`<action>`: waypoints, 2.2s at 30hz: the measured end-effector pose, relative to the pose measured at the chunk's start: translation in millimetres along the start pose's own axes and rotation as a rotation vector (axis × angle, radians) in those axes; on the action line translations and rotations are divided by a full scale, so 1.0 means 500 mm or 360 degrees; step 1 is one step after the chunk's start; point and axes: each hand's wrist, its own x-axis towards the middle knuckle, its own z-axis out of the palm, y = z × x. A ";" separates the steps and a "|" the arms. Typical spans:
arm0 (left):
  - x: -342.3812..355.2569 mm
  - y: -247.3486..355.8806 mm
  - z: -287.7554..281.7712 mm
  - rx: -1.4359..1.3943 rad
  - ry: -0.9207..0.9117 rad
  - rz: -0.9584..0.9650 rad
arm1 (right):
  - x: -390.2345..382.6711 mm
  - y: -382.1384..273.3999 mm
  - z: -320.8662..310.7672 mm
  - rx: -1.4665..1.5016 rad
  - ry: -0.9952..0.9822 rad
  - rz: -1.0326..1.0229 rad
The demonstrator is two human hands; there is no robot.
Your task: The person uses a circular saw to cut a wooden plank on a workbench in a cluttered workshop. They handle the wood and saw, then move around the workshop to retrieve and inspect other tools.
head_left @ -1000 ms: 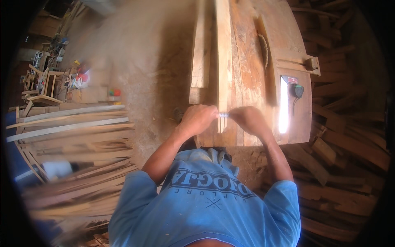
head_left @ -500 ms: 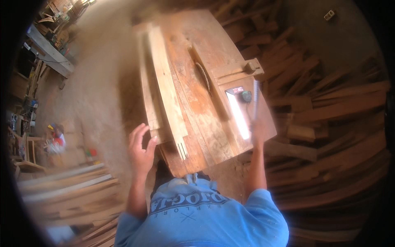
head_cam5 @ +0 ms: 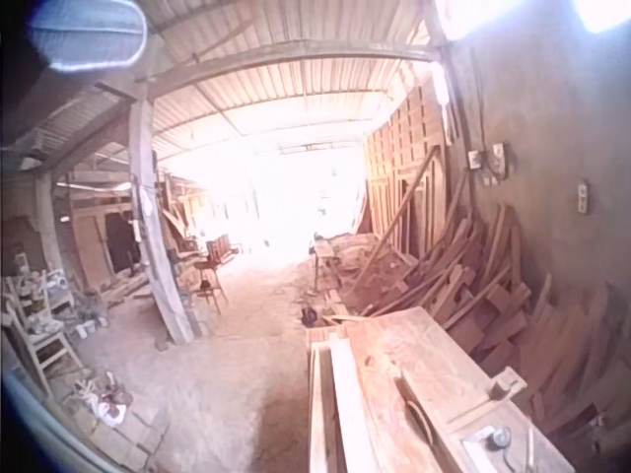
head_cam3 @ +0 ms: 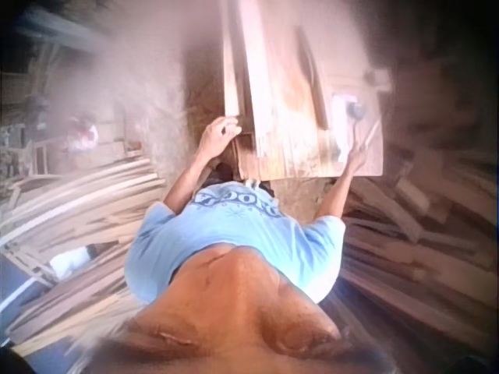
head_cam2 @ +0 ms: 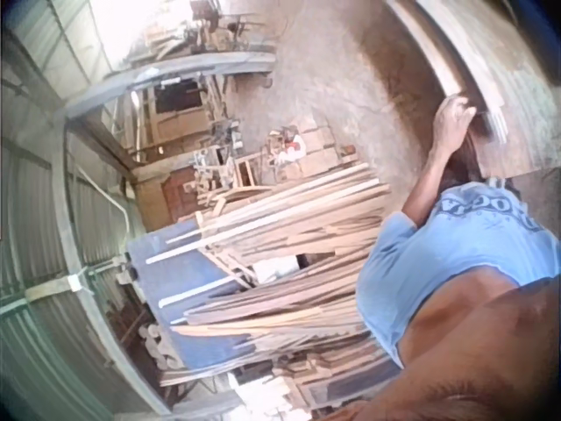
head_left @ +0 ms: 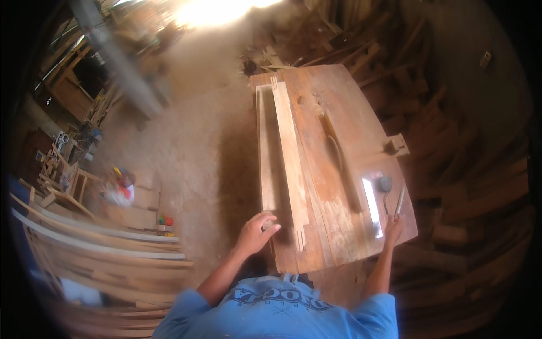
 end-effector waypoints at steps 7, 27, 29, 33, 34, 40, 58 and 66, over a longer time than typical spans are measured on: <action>0.012 -0.088 -0.033 -0.0013 -0.0180 -0.0025 | -0.255 -0.413 -0.007 0.0565 -0.1076 -0.0068; 0.055 -0.658 -0.658 -0.0194 -0.0034 -0.0370 | -0.281 -0.800 0.327 -0.0418 -0.0818 -0.0288; 0.055 -0.705 -0.697 -0.0225 -0.0008 -0.0496 | -0.290 -0.806 0.347 -0.0530 -0.0729 -0.0217; 0.080 -0.777 -0.700 -0.0358 0.0026 -0.0704 | -0.341 -0.823 0.365 -0.0536 -0.0608 -0.0335; 0.098 -0.786 -0.690 -0.0444 -0.0033 -0.0612 | -0.353 -0.830 0.372 -0.0528 -0.0658 -0.0384; 0.270 -0.774 -0.593 -0.0427 -0.0503 -0.0392 | -0.349 -0.860 0.388 -0.0759 -0.0751 -0.0212; 1.034 -0.441 -0.238 0.0614 -0.1079 0.1505 | -0.017 -0.813 0.548 -0.0445 -0.0259 0.0226; 1.068 -0.436 -0.142 0.1030 -0.1302 0.1909 | 0.010 -0.772 0.574 -0.0270 -0.0420 0.0338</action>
